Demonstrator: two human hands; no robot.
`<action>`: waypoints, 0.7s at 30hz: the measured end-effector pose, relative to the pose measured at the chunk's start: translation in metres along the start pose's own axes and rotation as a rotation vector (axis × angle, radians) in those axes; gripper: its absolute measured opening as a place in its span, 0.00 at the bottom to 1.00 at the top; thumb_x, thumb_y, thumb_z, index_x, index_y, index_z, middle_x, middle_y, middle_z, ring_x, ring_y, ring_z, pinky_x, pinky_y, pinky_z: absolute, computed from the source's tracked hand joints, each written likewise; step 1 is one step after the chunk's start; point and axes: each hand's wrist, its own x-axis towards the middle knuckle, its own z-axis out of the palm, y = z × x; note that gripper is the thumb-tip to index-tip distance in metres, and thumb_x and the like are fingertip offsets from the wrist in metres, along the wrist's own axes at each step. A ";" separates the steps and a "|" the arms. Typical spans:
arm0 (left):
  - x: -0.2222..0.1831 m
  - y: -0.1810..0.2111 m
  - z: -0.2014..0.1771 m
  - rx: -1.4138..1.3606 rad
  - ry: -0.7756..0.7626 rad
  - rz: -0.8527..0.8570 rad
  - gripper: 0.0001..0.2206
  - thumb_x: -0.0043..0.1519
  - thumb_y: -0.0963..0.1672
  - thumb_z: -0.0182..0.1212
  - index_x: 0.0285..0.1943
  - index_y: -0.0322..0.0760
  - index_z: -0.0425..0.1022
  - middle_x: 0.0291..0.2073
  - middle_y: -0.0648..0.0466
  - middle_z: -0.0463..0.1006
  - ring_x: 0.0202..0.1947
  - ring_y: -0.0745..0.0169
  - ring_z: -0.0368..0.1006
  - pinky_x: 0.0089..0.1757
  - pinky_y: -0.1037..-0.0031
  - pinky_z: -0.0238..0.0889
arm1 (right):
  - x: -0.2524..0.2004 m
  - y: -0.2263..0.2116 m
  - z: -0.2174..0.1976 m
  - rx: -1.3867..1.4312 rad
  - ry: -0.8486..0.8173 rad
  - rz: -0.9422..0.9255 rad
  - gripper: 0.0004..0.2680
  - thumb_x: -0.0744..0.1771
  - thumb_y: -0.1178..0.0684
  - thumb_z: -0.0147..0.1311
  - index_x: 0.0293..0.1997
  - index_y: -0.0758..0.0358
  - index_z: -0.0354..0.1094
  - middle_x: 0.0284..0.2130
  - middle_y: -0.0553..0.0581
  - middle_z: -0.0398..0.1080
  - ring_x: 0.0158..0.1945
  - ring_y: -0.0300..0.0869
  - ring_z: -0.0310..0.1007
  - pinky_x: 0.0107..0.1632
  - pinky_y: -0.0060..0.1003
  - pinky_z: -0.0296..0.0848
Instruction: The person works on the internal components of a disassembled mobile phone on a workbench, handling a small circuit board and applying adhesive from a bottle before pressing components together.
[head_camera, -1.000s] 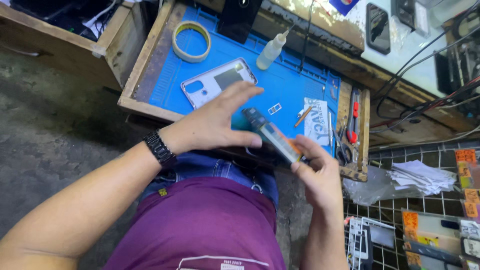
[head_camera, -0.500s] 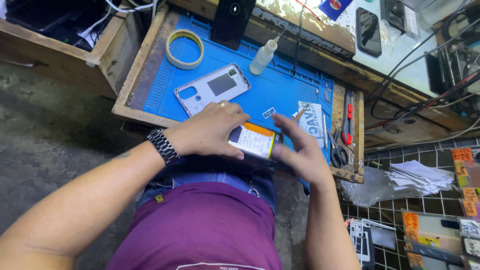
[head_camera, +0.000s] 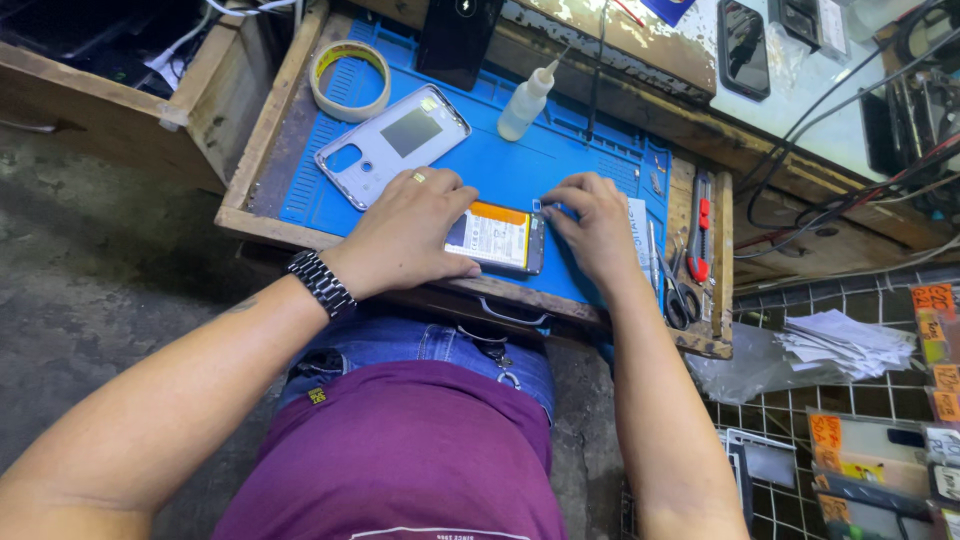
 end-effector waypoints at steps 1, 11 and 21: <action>0.003 0.000 0.001 0.005 0.001 -0.005 0.34 0.44 0.53 0.76 0.56 0.30 0.75 0.47 0.43 0.74 0.54 0.41 0.67 0.55 0.56 0.58 | 0.002 0.004 0.001 -0.011 0.028 0.020 0.05 0.63 0.55 0.65 0.40 0.56 0.79 0.41 0.55 0.73 0.49 0.51 0.69 0.53 0.46 0.66; 0.028 0.004 0.015 0.062 -0.039 -0.014 0.32 0.42 0.52 0.77 0.53 0.30 0.76 0.44 0.42 0.74 0.51 0.40 0.68 0.51 0.55 0.59 | -0.003 0.027 0.003 -0.038 0.222 0.128 0.07 0.66 0.54 0.63 0.46 0.62 0.77 0.43 0.58 0.73 0.47 0.51 0.73 0.49 0.44 0.68; 0.030 0.012 0.013 0.171 -0.111 -0.017 0.30 0.45 0.53 0.75 0.53 0.34 0.76 0.44 0.45 0.75 0.53 0.44 0.69 0.53 0.57 0.58 | -0.100 0.038 -0.067 0.084 0.255 0.627 0.08 0.67 0.54 0.61 0.47 0.65 0.76 0.33 0.58 0.77 0.35 0.40 0.74 0.42 0.35 0.73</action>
